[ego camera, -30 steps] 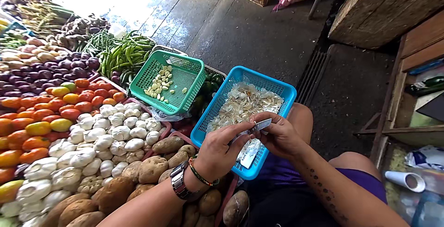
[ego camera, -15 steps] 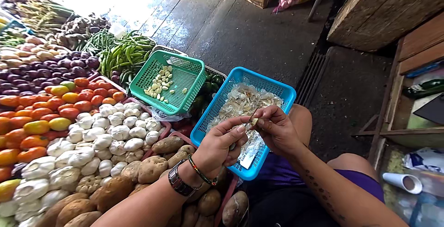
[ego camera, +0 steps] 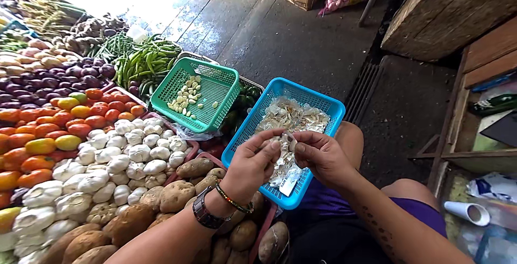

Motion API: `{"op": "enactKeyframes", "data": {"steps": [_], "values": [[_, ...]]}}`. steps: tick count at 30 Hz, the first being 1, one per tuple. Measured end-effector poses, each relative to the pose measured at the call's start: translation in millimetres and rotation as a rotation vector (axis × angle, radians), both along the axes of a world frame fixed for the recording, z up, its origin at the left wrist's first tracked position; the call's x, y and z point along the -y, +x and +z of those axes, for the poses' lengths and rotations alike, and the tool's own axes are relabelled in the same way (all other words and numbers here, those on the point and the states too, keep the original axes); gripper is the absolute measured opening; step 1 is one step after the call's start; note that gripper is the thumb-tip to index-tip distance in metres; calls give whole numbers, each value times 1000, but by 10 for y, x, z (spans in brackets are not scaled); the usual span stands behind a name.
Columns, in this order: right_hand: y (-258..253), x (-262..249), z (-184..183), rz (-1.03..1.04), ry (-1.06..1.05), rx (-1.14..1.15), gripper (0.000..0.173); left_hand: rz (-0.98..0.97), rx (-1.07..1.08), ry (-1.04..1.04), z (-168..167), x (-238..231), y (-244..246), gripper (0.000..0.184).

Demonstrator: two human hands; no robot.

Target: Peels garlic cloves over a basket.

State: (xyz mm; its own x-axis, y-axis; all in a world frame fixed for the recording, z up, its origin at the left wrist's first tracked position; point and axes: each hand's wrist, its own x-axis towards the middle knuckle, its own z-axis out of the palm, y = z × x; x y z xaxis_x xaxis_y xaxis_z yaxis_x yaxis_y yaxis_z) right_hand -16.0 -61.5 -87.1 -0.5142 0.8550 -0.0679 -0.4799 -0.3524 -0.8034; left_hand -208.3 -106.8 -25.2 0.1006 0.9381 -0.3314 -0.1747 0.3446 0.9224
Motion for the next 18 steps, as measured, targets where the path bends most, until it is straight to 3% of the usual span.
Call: {"op": "enactKeyframes", "data": {"steps": [3,6,11,15,18], "values": [[10,2,-2,43,-7,-76,17,134,6,-55,-7,-57,-41,31],[-3,-10,-27,54,-65,-172,18,137,-62,-29,-41,-59,-50,33],[0,-22,-32,51,-202,-277,10,-119,-275,377,-133,43,-56,53],[-11,1,-38,63,-275,-336,7,-197,-478,585,-168,86,-38,46],[-30,16,-41,96,-298,-355,8,-200,-553,625,-181,78,-34,39]]}}
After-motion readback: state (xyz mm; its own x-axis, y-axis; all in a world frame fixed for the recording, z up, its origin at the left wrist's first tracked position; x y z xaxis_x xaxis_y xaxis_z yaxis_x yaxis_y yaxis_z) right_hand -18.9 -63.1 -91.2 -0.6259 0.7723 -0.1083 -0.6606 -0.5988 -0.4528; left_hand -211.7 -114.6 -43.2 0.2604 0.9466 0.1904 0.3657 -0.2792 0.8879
